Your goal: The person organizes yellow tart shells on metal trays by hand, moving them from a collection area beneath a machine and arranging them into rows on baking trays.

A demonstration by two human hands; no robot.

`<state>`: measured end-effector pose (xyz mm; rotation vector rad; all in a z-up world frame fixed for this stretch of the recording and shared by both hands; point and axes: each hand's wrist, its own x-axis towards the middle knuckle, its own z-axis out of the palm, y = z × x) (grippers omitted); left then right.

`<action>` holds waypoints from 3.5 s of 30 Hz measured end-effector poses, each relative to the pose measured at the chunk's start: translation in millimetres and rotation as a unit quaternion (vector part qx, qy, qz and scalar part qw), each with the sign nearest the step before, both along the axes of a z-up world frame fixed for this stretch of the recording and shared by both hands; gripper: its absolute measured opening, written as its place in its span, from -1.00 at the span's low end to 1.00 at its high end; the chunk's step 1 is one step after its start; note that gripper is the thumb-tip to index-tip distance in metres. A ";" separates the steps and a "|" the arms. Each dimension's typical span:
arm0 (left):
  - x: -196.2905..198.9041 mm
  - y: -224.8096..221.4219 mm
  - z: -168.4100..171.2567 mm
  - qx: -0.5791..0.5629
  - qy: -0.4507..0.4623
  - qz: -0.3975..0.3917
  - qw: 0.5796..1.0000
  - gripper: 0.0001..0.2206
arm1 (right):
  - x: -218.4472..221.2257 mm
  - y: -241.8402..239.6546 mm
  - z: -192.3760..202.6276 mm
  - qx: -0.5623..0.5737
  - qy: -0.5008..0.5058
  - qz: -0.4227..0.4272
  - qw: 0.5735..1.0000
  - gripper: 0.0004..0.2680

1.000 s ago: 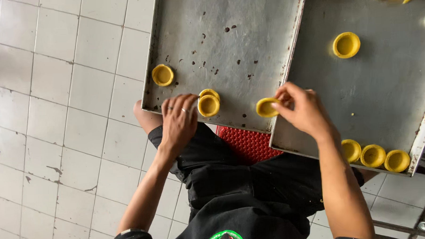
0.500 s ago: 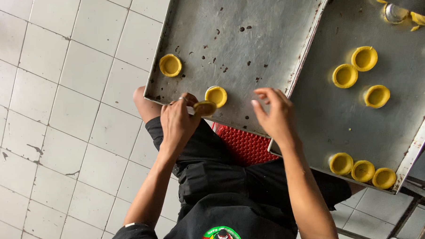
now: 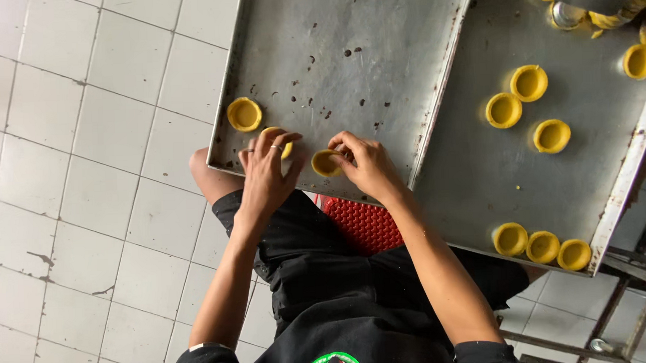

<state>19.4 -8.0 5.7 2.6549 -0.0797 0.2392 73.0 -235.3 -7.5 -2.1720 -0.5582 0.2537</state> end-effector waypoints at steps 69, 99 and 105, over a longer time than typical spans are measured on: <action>71.5 113.7 5.7 0.069 0.016 -0.056 0.996 -0.81 | -21.6 -314.6 -75.5 -0.392 -0.131 -0.310 0.856 -0.74; 18.6 92.9 -10.9 0.186 -0.078 -0.055 0.978 -0.77 | 27.8 -91.2 29.5 -0.091 -0.172 -0.232 0.953 -0.70; 40.6 78.4 -30.7 0.123 -0.089 0.110 0.982 -0.80 | 47.2 55.0 -9.3 0.005 -0.176 -0.032 0.984 -0.87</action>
